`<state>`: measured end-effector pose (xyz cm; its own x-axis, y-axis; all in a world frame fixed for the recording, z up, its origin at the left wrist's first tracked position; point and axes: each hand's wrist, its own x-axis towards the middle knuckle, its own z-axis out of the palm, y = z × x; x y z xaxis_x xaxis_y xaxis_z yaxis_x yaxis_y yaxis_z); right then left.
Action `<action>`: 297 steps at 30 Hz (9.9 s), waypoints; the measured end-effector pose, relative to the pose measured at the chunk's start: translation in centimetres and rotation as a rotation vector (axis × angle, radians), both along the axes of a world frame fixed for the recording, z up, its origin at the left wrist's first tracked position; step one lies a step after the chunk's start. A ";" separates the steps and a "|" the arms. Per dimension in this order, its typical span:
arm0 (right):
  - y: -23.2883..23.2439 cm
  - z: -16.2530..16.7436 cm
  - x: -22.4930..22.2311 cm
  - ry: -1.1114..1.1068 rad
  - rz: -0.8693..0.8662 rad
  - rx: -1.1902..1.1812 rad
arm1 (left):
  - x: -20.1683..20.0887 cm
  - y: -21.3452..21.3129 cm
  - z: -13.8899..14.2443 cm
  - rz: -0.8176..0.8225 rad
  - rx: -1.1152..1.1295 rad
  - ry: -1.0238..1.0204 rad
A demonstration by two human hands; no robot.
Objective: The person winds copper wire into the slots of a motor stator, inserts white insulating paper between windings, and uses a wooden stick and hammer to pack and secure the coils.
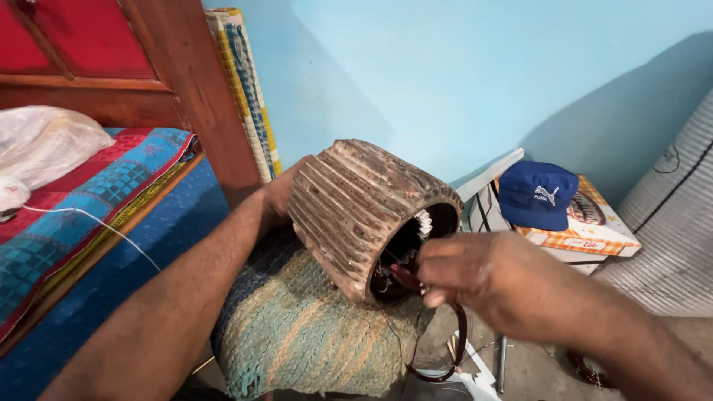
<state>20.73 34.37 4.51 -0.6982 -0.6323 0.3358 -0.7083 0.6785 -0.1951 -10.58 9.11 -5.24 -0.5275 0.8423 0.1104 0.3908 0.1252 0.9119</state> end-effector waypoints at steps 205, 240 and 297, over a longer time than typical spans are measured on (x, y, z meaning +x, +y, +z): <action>-8.5 5.0 -1.5 -0.459 -0.715 0.644 | 5.4 0.1 4.0 0.303 0.088 -0.542; -8.2 4.1 -1.8 -0.359 -0.573 0.684 | 4.2 -0.1 3.0 0.286 -0.039 -0.466; -9.0 0.2 2.9 -0.096 -0.719 0.287 | 5.5 -0.3 4.7 0.241 0.022 -0.338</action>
<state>23.63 25.37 4.73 -0.9872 -0.0659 0.1452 -0.0638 0.9978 0.0191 -5.04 8.82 -0.56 -0.7188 0.6898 -0.0864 0.0305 0.1555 0.9874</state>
